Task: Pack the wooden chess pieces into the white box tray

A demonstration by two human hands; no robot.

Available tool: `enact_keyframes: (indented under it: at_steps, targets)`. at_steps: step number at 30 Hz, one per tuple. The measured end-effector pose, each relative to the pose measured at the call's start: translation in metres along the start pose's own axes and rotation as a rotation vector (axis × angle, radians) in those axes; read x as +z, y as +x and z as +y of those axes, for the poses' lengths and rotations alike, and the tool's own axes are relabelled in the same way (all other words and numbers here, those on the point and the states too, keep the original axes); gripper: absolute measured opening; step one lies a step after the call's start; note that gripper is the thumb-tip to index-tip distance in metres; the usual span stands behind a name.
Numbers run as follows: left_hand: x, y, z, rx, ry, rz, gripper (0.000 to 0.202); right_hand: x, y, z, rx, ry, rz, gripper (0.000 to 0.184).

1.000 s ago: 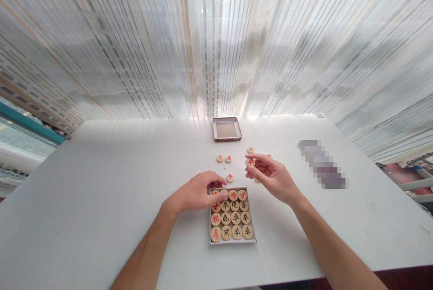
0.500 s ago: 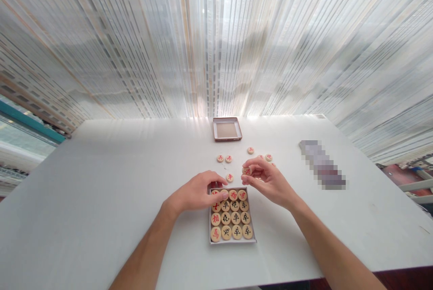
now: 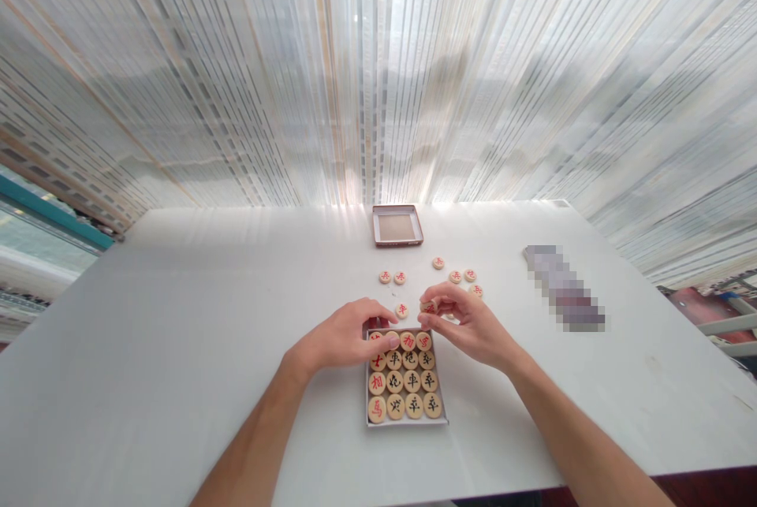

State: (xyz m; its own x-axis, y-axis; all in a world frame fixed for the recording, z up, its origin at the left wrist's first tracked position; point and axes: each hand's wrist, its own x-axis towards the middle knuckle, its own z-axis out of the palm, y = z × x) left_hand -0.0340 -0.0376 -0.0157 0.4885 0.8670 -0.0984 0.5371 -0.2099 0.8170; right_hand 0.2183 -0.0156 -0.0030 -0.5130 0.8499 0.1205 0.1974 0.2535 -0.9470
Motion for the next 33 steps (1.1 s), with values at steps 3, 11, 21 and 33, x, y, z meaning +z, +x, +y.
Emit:
enact_keyframes:
  at_steps: [3,11,21,33]
  targets:
    - [0.000,0.000,0.001,-0.009,0.001,0.000,0.036,0.001,-0.001,-0.001,0.001,-0.029,-0.007,0.021]
    - [-0.001,0.000,0.002,0.003,0.028,0.006,0.033,0.009,-0.006,0.000,-0.027,-0.092,-0.087,0.012]
    - [0.000,0.000,-0.001,0.002,0.015,0.005,0.032,0.014,-0.008,-0.002,-0.128,-0.114,-0.195,0.008]
    - [0.000,0.000,0.002,-0.011,0.013,0.002,0.030,0.015,-0.007,-0.006,-0.082,-0.078,-0.204,0.014]
